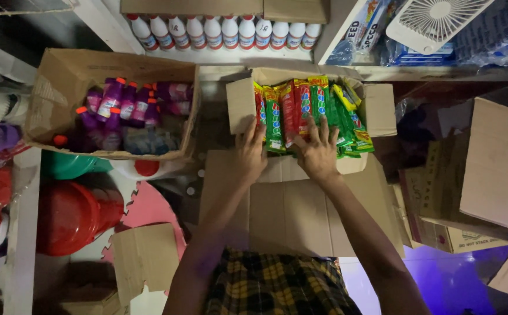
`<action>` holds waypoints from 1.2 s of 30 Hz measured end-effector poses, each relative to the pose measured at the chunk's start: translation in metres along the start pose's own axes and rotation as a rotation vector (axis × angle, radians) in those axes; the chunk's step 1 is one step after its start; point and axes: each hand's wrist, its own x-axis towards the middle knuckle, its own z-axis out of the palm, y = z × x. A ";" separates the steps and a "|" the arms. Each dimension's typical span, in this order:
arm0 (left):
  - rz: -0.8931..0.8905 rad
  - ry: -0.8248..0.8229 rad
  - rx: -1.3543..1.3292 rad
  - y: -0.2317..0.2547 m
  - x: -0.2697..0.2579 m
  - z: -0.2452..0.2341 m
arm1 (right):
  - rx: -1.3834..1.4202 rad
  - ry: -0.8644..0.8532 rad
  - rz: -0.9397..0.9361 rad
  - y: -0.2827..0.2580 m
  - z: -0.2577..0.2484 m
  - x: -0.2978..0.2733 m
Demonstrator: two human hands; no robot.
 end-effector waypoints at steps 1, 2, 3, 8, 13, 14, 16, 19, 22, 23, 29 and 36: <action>-0.082 -0.060 -0.025 0.003 0.002 -0.004 | -0.001 0.026 -0.003 0.001 0.001 0.002; -0.085 -0.060 -0.024 0.001 0.002 0.000 | 0.000 0.025 -0.005 0.003 0.006 0.001; -0.050 0.028 -0.063 -0.002 0.002 0.004 | 0.011 0.057 0.011 0.005 0.011 0.001; -0.121 0.007 -0.192 -0.001 0.002 0.009 | 0.000 0.094 0.057 0.006 0.020 0.001; -0.022 0.344 -0.312 -0.021 0.001 0.052 | 0.123 0.088 0.024 -0.015 0.007 0.008; -0.024 0.342 -0.313 -0.023 0.000 0.051 | 0.124 0.086 0.024 -0.018 0.006 0.007; -0.119 0.300 -0.302 -0.026 0.001 0.050 | 0.142 0.047 0.014 -0.024 0.005 0.005; -0.192 0.161 -0.379 -0.008 0.007 0.019 | 0.106 0.006 0.029 -0.025 0.006 0.005; -0.164 0.121 -0.343 -0.006 0.012 0.008 | 0.121 -0.067 0.040 -0.033 -0.012 0.013; -0.164 0.120 -0.344 -0.009 0.011 0.011 | 0.121 -0.067 0.041 -0.035 -0.012 0.013; -0.117 0.202 -0.252 -0.018 0.010 0.024 | 0.098 0.058 0.027 -0.032 0.029 0.003; -0.104 0.252 -0.446 -0.015 0.017 0.013 | 0.120 0.111 0.019 -0.023 0.014 0.006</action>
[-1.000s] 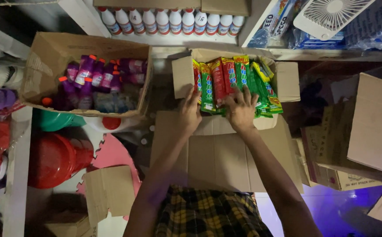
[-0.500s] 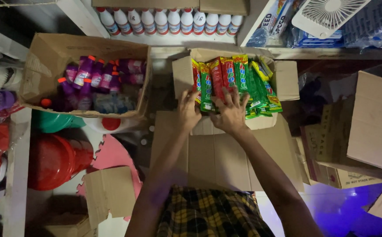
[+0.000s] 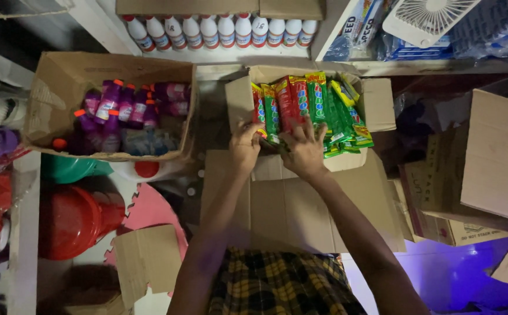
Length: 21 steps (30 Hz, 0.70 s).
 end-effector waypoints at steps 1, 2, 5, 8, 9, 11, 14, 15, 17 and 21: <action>-0.016 0.008 -0.042 0.001 0.001 -0.001 | 0.020 -0.025 -0.018 0.004 -0.006 0.001; -0.017 0.005 -0.042 0.004 0.001 -0.002 | 0.020 -0.027 -0.015 0.009 -0.012 0.002; 0.069 0.054 0.034 0.011 0.000 -0.006 | 0.021 -0.035 0.003 0.020 -0.030 0.004; 0.120 0.058 0.010 0.014 -0.001 -0.008 | -0.028 0.002 0.007 0.026 -0.034 -0.001; 0.025 0.043 -0.067 0.016 -0.002 -0.010 | 0.024 0.022 0.027 0.029 -0.027 -0.007; -0.075 0.025 -0.140 0.018 -0.008 -0.013 | 0.079 0.039 0.047 0.028 -0.013 -0.018; -0.115 0.056 -0.262 0.018 -0.026 -0.014 | 0.382 -0.114 0.295 0.001 -0.022 -0.012; -0.084 0.059 -0.344 0.016 -0.034 -0.012 | 0.732 -0.235 0.553 -0.018 -0.041 0.002; -0.051 0.061 -0.428 0.034 -0.047 -0.021 | 1.082 -0.352 0.808 -0.024 -0.036 0.013; 0.037 -0.061 -0.395 0.089 -0.073 -0.062 | 2.238 -0.395 0.914 -0.005 0.002 0.016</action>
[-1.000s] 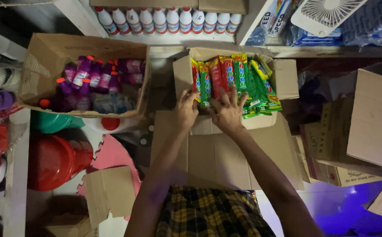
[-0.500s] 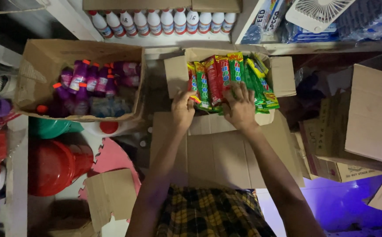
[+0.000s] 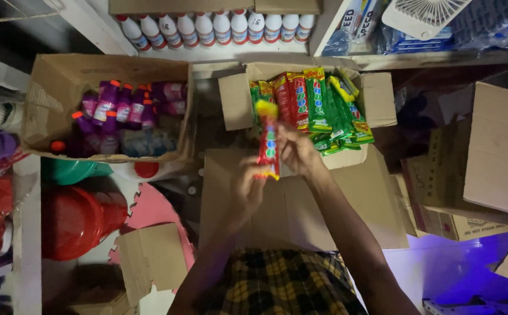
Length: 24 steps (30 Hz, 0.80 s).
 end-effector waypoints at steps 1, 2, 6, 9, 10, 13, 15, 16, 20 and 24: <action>0.073 -0.068 -0.004 0.011 -0.005 -0.005 | 0.099 -0.122 -0.057 -0.005 0.008 0.001; 0.072 -0.067 -0.002 0.013 -0.012 -0.007 | 0.100 -0.123 -0.054 -0.011 0.018 -0.004; 0.085 -0.178 0.014 0.010 -0.025 -0.012 | -0.085 -0.077 -0.194 -0.033 0.052 -0.018; -0.024 -0.237 -0.126 0.013 -0.018 -0.013 | -0.139 -0.043 -0.267 -0.045 0.066 -0.027; -0.099 -0.270 -0.185 0.015 -0.016 -0.014 | -0.160 -0.023 -0.304 -0.048 0.069 -0.030; -0.031 -0.307 -0.351 0.004 0.010 -0.009 | -0.171 -0.004 -0.350 -0.046 0.070 -0.032; -0.289 -0.277 -0.482 -0.046 0.007 0.008 | -0.194 -0.039 -0.387 -0.032 0.066 -0.029; -0.548 -0.244 -0.609 -0.071 0.006 0.018 | -0.216 -0.073 -0.425 -0.026 0.064 -0.028; -0.332 -0.132 -0.452 -0.103 0.002 0.028 | -0.422 -0.090 -0.542 -0.005 0.073 -0.039; -0.530 -0.008 -0.449 -0.073 0.003 0.011 | -0.816 0.060 -0.598 -0.024 0.047 -0.037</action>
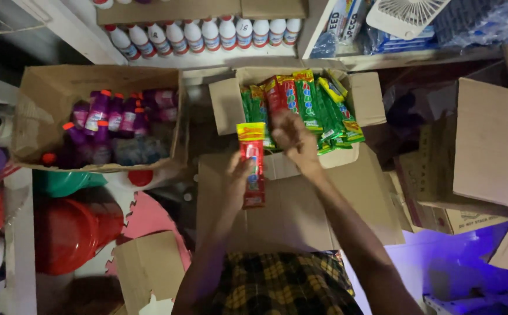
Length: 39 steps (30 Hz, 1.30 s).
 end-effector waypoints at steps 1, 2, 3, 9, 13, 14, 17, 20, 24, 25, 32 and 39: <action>-0.042 0.048 -0.190 0.011 -0.005 0.002 | -0.272 0.007 -0.040 0.009 -0.013 0.004; -0.046 0.049 -0.190 0.023 -0.006 0.005 | -0.272 0.007 -0.036 0.007 -0.014 0.006; -0.150 0.055 -0.249 0.036 -0.005 0.008 | -0.726 -0.046 -0.121 0.004 -0.015 0.010; -0.190 0.043 -0.474 0.033 0.008 0.011 | -1.509 -0.196 -0.274 0.024 -0.039 0.021; -0.211 0.017 -0.509 0.025 0.017 0.009 | -1.249 -0.199 -0.176 0.008 -0.046 0.022; -0.209 0.019 -0.510 0.026 0.017 0.010 | -1.249 -0.202 -0.178 0.010 -0.049 0.021; -0.175 0.067 -0.465 0.029 0.021 0.015 | -1.132 -0.181 -0.181 0.014 -0.057 0.020; -0.213 0.081 -0.504 0.024 0.026 0.018 | -1.084 -0.117 -0.359 0.013 -0.059 0.013; -0.198 -0.020 -0.586 0.006 0.033 0.019 | -0.942 0.187 -0.247 -0.001 -0.044 0.002; -0.188 -0.041 -0.593 0.002 0.034 0.019 | -0.872 0.314 -0.185 -0.004 -0.039 -0.001; -0.334 -0.026 -0.702 -0.005 0.055 0.041 | -0.684 0.013 -0.547 0.044 -0.033 -0.063; -0.104 -0.056 -0.681 0.000 0.050 0.045 | -0.851 -0.184 -0.554 -0.046 0.008 -0.080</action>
